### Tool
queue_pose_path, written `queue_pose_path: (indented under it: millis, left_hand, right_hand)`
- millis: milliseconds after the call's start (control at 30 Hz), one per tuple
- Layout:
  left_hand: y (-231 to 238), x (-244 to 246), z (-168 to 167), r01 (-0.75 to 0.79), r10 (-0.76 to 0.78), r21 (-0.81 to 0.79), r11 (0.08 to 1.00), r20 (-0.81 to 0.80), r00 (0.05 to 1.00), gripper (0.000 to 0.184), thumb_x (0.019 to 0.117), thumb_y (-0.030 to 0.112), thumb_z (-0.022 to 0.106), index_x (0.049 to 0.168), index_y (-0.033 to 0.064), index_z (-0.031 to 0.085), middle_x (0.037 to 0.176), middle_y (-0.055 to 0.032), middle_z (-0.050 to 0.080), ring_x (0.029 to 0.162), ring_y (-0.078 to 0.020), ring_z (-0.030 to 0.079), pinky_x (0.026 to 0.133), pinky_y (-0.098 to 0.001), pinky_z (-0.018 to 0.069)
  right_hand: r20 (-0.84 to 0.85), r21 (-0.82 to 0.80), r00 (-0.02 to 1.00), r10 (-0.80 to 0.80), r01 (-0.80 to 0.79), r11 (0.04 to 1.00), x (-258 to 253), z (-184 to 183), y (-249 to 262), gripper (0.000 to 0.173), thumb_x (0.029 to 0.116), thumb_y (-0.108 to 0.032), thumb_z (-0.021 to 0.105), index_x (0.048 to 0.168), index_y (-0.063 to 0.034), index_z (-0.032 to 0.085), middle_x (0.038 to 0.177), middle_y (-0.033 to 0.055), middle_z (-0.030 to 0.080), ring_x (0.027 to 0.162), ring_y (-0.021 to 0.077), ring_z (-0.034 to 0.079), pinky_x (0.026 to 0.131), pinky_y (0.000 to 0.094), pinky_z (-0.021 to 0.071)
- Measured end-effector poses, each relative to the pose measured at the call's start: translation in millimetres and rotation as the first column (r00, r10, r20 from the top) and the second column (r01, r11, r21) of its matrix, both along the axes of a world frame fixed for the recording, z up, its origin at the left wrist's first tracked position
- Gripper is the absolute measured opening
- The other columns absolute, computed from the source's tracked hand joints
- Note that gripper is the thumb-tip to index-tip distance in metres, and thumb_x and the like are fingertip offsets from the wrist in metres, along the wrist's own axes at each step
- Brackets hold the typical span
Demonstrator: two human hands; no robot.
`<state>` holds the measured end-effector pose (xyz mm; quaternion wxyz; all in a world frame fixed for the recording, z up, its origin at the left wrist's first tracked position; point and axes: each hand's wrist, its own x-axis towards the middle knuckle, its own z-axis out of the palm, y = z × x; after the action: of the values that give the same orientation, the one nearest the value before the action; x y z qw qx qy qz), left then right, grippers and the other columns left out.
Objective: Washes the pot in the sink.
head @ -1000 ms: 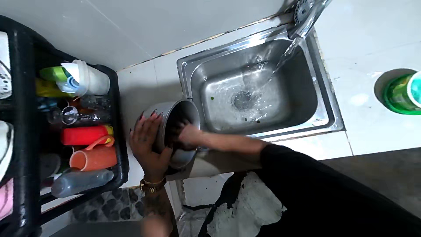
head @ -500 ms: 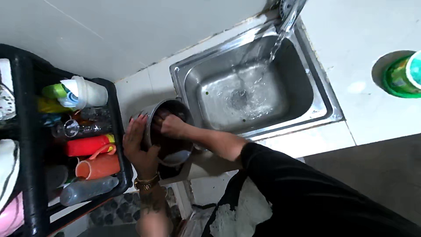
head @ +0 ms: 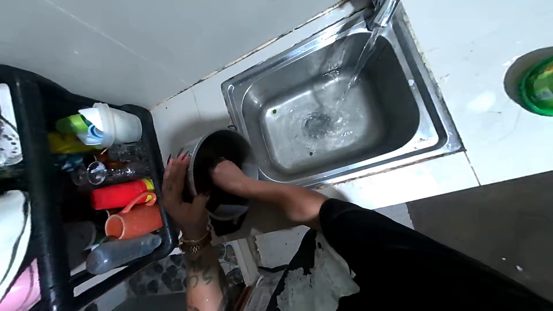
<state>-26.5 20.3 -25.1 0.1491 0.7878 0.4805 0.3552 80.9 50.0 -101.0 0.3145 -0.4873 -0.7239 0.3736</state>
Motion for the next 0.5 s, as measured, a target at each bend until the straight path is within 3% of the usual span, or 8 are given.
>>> queue_pose_path:
  millis: [133, 200, 267, 367, 433, 500]
  left_hand:
    - [1, 4, 3, 0.013, -0.010, 0.028, 1.000, -0.088, 0.996, 0.063, 0.0858, 0.035, 0.062, 0.134, -0.0060, 0.061, 0.146, -0.0174, 0.057, 0.147, -0.0260, 0.041, 0.124, -0.0388, 0.0252]
    - [1, -1, 5, 0.008, -0.008, 0.000, 1.000, -0.052, 0.999, 0.063, 0.0870, 0.034, 0.062, 0.136, -0.0060, 0.060, 0.149, -0.0171, 0.054, 0.148, -0.0238, 0.040, 0.125, -0.0365, 0.0262]
    - [3, 2, 3, 0.018, -0.017, 0.029, 0.999, -0.039, 0.999, 0.064, 0.0872, 0.040, 0.064, 0.134, -0.0032, 0.063, 0.147, -0.0153, 0.057, 0.147, -0.0234, 0.042, 0.124, -0.0385, 0.0271]
    - [1, 4, -2, 0.036, -0.030, 0.063, 0.997, -0.087, 0.996, 0.066, 0.0875, 0.047, 0.062, 0.134, 0.0002, 0.064, 0.146, -0.0135, 0.059, 0.147, -0.0239, 0.041, 0.124, -0.0418, 0.0236]
    - [3, 0, -2, 0.042, -0.039, 0.047, 0.998, -0.045, 0.998, 0.065, 0.0876, 0.043, 0.065, 0.135, -0.0015, 0.063, 0.146, -0.0137, 0.058, 0.147, -0.0241, 0.041, 0.124, -0.0402, 0.0255]
    - [4, -6, 0, 0.048, -0.048, 0.023, 0.999, -0.003, 0.999, 0.065, 0.0888, 0.044, 0.067, 0.135, -0.0009, 0.062, 0.148, -0.0119, 0.056, 0.148, -0.0224, 0.040, 0.126, -0.0399, 0.0262]
  right_hand:
    - [-0.095, 0.142, 0.993, -0.074, 0.088, 0.986, -8, 17, -1, 0.027, 0.0929, -0.003, 0.067, 0.118, 0.0055, 0.072, 0.125, 0.0258, 0.068, 0.122, 0.0408, 0.063, 0.106, 0.0498, 0.0477]
    - [-0.028, 0.096, 0.998, -0.053, 0.056, 0.994, -12, -8, -8, 0.017, 0.0938, -0.002, 0.065, 0.107, 0.0042, 0.073, 0.113, 0.0241, 0.070, 0.111, 0.0399, 0.066, 0.097, 0.0519, 0.0540]
    - [-0.074, -0.045, 0.997, -0.032, 0.029, 0.999, -3, 3, -7, 0.019, 0.0973, -0.004, 0.062, 0.111, 0.0056, 0.071, 0.116, 0.0256, 0.068, 0.114, 0.0406, 0.064, 0.098, 0.0536, 0.0524]
    - [-0.254, -0.005, 0.962, -0.096, 0.098, 0.995, -2, 40, -11, 0.030, 0.0941, -0.002, 0.066, 0.122, 0.0099, 0.067, 0.126, 0.0280, 0.066, 0.124, 0.0410, 0.060, 0.109, 0.0495, 0.0448]
    - [-0.238, 0.180, 0.963, -0.126, 0.171, 0.969, -13, 12, -11, 0.027, 0.0895, 0.000, 0.068, 0.114, 0.0096, 0.071, 0.117, 0.0297, 0.069, 0.115, 0.0436, 0.065, 0.104, 0.0512, 0.0497]
    - [-0.119, 0.099, 0.988, -0.098, 0.110, 0.989, -16, -18, -7, 0.023, 0.0928, -0.001, 0.066, 0.113, 0.0060, 0.071, 0.114, 0.0273, 0.069, 0.111, 0.0417, 0.066, 0.099, 0.0523, 0.0522]
